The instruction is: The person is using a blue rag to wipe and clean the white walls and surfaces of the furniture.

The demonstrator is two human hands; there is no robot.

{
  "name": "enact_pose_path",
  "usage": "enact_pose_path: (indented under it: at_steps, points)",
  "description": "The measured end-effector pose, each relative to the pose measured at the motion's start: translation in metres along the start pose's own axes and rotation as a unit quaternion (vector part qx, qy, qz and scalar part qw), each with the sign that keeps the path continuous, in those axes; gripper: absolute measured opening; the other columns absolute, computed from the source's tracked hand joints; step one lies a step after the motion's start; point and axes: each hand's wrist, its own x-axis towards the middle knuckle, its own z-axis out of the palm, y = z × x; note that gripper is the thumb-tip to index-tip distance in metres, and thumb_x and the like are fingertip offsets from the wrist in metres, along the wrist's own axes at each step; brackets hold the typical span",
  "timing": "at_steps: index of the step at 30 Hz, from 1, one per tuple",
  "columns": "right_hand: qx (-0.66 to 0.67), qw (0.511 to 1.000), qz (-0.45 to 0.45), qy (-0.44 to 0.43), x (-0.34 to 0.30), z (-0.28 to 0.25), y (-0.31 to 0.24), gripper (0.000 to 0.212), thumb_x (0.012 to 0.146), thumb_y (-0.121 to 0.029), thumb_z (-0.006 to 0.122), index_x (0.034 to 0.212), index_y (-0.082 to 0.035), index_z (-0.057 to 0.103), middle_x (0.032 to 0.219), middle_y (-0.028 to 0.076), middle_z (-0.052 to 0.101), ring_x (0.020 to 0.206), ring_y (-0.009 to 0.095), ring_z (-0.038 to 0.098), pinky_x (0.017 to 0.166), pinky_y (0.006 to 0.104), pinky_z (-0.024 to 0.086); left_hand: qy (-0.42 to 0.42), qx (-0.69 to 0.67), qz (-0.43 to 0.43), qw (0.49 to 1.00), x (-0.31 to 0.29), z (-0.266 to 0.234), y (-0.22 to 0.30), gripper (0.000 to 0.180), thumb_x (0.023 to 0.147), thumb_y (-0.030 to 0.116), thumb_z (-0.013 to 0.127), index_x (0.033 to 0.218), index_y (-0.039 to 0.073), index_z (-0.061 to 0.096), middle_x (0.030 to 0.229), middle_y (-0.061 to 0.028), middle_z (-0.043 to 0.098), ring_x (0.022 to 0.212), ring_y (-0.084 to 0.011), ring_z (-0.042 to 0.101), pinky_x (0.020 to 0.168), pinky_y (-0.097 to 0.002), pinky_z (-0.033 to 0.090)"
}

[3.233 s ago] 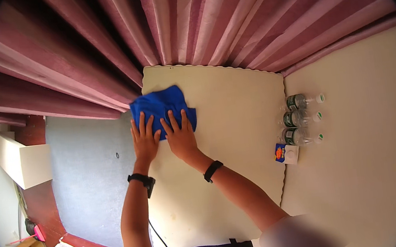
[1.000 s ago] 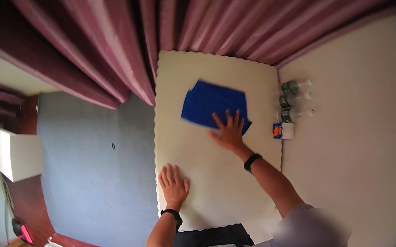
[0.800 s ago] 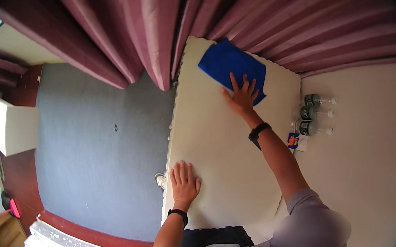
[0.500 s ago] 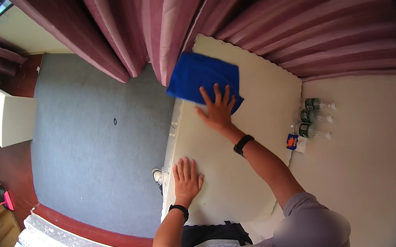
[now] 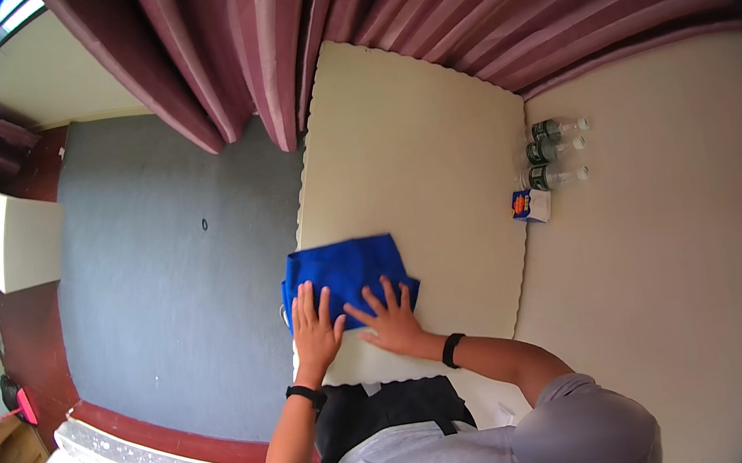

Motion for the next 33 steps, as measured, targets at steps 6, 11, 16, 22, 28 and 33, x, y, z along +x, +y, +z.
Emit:
enact_pose_path:
  at_steps: [6,11,16,22,28,33]
  points:
    - [0.062,0.984,-0.138,-0.098,-0.074,0.014,-0.084,0.056,0.089,-0.043,0.06,0.141,-0.025,0.048,0.132,0.006,0.049,0.116,0.033,0.044,0.079,0.0487,0.041,-0.136,0.137,-0.045,0.98,-0.153,-0.014,-0.005,0.066,0.093,0.036,0.058,0.146,0.004,0.038,0.159,-0.0191,0.022,0.148,-0.036,0.018,0.118,-0.0541,0.015]
    - [0.072,0.986,-0.103,-0.105,-0.113,0.031,-0.077,0.038,0.087,-0.025,0.058,0.124,-0.024,0.062,0.124,0.003,0.054,0.111,0.026,0.049,0.079,0.0459,0.042,-0.192,0.135,-0.047,0.971,-0.187,-0.008,0.02,0.067,0.093,0.041,0.056,0.147,0.005,0.038,0.159,-0.0185,0.022,0.148,-0.0358,0.018,0.118,-0.053,0.015]
    - [0.115,0.986,0.109,-0.043,-0.158,0.03,-0.033,0.03,0.085,-0.017,0.056,0.113,-0.023,0.064,0.115,0.004,0.055,0.106,0.025,0.052,0.082,0.0437,0.046,-0.182,0.056,0.112,0.975,-0.103,0.026,0.067,0.067,0.093,0.045,0.053,0.148,0.011,0.038,0.158,-0.0122,0.028,0.147,-0.028,0.024,0.119,-0.0441,0.018]
    - [0.129,0.947,0.295,-0.015,-0.178,0.014,-0.002,0.038,0.085,-0.008,0.057,0.122,-0.018,0.06,0.119,0.014,0.052,0.109,0.036,0.052,0.093,0.0464,0.047,-0.185,0.07,0.299,0.933,-0.009,0.076,0.105,0.069,0.091,0.047,0.054,0.15,0.015,0.036,0.159,-0.0064,0.026,0.147,-0.023,0.022,0.12,-0.0405,0.017]
    - [0.056,0.957,0.284,-0.035,-0.124,0.019,0.007,0.069,0.084,-0.003,0.059,0.148,-0.021,0.04,0.151,0.026,0.025,0.133,0.061,0.025,0.106,0.0639,0.032,-0.125,0.068,0.273,0.952,0.053,0.068,0.086,0.071,0.088,0.046,0.059,0.149,0.016,0.039,0.158,-0.0065,0.028,0.147,-0.0233,0.023,0.12,-0.0414,0.018]
    - [0.104,0.965,0.239,-0.006,-0.031,-0.003,0.055,0.065,0.089,-0.01,0.058,0.148,-0.027,0.038,0.155,0.021,0.022,0.138,0.059,0.02,0.1,0.0729,0.033,-0.086,0.093,0.2,0.972,0.113,0.047,0.054,0.07,0.091,0.046,0.056,0.15,0.015,0.036,0.16,-0.0065,0.026,0.148,-0.0237,0.02,0.12,-0.0421,0.016]
